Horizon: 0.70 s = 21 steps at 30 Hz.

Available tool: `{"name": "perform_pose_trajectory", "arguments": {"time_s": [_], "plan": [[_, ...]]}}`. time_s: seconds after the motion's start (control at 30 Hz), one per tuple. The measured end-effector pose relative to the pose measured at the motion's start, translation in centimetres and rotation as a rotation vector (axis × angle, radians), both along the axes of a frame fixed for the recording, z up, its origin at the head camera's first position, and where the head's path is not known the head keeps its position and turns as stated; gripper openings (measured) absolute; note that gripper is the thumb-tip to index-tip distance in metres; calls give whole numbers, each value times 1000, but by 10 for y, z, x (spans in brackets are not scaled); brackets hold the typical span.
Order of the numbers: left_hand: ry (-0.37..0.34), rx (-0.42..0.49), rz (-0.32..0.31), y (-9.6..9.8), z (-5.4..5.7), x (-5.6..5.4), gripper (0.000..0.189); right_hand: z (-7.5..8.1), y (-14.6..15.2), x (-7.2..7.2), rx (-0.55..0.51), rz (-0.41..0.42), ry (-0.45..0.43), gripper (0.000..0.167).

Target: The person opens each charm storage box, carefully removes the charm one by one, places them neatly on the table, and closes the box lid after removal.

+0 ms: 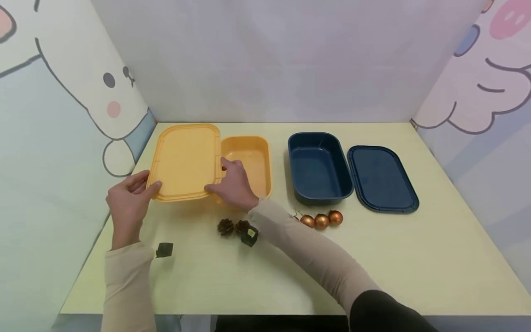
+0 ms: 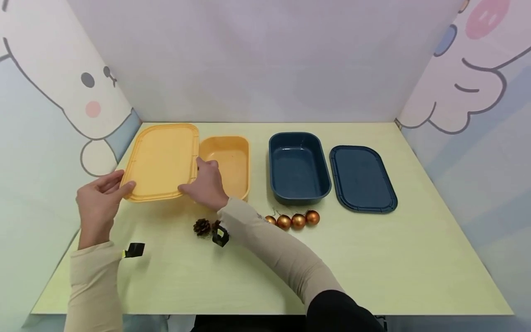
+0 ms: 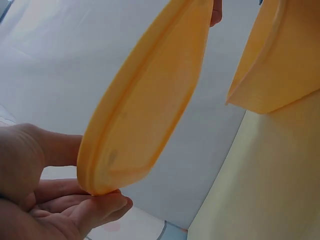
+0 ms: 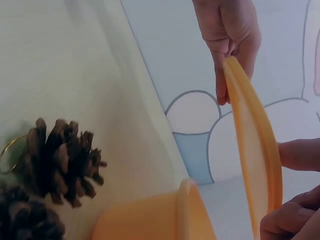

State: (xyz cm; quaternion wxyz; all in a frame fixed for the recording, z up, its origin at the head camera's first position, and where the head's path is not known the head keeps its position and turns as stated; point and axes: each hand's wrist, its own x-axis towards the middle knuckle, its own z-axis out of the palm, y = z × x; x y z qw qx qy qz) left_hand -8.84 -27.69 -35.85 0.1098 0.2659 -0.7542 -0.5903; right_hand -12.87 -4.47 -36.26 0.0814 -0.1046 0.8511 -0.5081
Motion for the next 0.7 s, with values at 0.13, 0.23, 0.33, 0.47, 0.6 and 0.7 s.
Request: {"name": "perform_pose_trajectory", "arguments": {"time_s": [0.13, 0.23, 0.33, 0.47, 0.6, 0.7], "plan": [[38, -25, -15, 9, 4, 2, 52, -2, 14, -1, -112, 22, -33, 93], [76, -76, -43, 16, 6, 3, 49, -3, 25, 0, -181, 41, -4, 92], [111, -57, -59, 21, 8, 3, 49, -3, 34, 0, -202, 60, 46, 91], [147, 30, -61, 26, 10, 4, 51, 0, 45, 0, -228, 86, 69, 93], [168, 81, -68, 29, 13, 5, 53, 1, 55, -2, -291, 136, 58, 98], [171, 93, -79, 30, 16, 6, 54, 1, 61, -4, -333, 190, 61, 99]]}}
